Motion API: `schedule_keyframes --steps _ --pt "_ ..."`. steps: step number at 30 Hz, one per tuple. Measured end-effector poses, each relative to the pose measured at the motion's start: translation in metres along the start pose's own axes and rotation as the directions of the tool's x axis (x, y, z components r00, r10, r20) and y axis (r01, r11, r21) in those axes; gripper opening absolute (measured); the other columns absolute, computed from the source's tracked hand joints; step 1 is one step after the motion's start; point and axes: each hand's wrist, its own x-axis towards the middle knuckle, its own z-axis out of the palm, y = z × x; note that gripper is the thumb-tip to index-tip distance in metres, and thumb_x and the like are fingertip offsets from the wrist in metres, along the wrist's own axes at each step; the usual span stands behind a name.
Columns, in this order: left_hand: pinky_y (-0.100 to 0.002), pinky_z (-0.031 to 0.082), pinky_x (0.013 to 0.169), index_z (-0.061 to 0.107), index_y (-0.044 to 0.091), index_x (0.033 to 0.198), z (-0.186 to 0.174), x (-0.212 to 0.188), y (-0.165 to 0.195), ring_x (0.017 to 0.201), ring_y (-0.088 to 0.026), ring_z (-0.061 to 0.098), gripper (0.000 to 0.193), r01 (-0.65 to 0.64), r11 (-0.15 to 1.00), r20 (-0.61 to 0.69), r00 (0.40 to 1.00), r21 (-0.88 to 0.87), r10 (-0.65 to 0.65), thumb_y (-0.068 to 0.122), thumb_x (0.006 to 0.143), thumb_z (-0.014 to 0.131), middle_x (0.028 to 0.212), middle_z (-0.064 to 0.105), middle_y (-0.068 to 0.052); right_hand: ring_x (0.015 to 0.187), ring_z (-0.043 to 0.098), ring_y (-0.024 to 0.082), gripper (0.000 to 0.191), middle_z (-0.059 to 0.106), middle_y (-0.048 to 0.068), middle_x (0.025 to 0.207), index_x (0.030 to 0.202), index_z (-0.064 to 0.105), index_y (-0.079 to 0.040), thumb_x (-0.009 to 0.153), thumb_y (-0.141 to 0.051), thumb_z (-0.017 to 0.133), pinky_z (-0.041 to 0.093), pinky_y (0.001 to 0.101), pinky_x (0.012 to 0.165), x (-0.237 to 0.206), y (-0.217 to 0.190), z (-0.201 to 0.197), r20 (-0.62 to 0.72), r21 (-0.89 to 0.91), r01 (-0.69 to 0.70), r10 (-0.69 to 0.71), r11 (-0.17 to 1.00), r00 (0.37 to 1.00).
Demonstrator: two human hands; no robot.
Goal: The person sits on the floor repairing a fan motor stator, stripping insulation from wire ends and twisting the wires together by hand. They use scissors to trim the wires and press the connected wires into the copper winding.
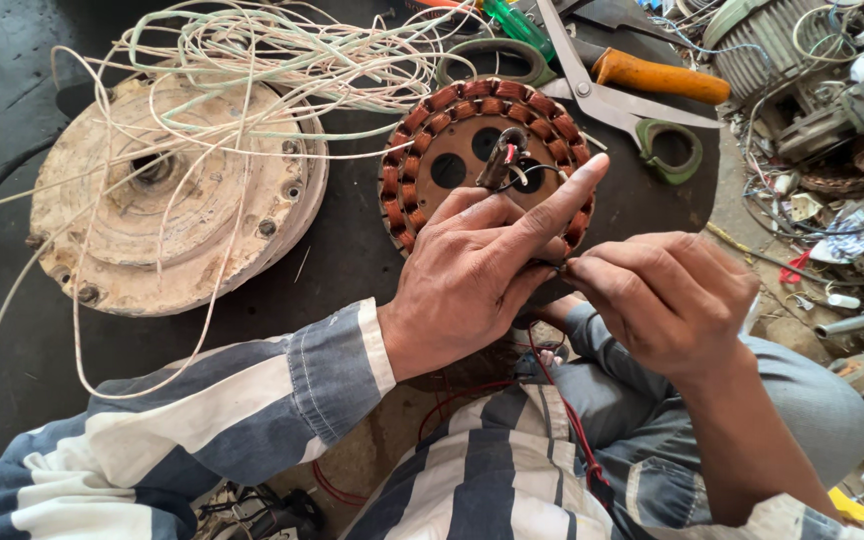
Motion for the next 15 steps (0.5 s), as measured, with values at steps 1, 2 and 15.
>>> schedule_keyframes --steps 1,2,15 --pt "-0.032 0.044 0.097 0.026 0.015 0.161 0.001 -0.001 0.000 0.092 -0.012 0.066 0.079 0.001 1.000 -0.001 1.000 0.001 -0.001 0.016 0.099 0.074 0.097 0.075 0.009 0.084 0.068 0.020 0.015 0.072 0.000 0.098 0.101 0.074 -0.011 0.089 -0.012 0.083 0.051 0.0345 0.069 0.001 0.000 -0.001 0.005 -0.015 0.005 -0.005 1.000 1.000" --pt "-0.032 0.044 0.097 0.026 0.015 0.161 0.001 -0.002 0.000 0.093 -0.012 0.066 0.079 0.002 1.000 -0.003 1.000 0.001 -0.002 0.016 0.099 0.074 0.097 0.075 0.009 0.083 0.069 0.020 0.014 0.072 0.000 0.097 0.100 0.073 -0.010 0.088 -0.011 0.082 0.051 0.0353 0.068 0.001 0.000 0.000 0.008 -0.011 0.003 -0.003 1.000 1.000" --pt "-0.033 0.044 0.097 0.029 0.014 0.163 -0.001 0.002 0.001 0.093 -0.014 0.066 0.078 -0.004 1.000 0.005 1.000 0.003 0.004 0.014 0.098 0.072 0.097 0.076 0.008 0.073 0.066 0.011 0.015 0.073 0.007 0.082 0.098 0.072 0.000 0.088 -0.010 0.076 0.052 0.0259 0.068 0.011 -0.011 -0.001 0.374 0.518 -0.646 0.531 0.561 0.760"
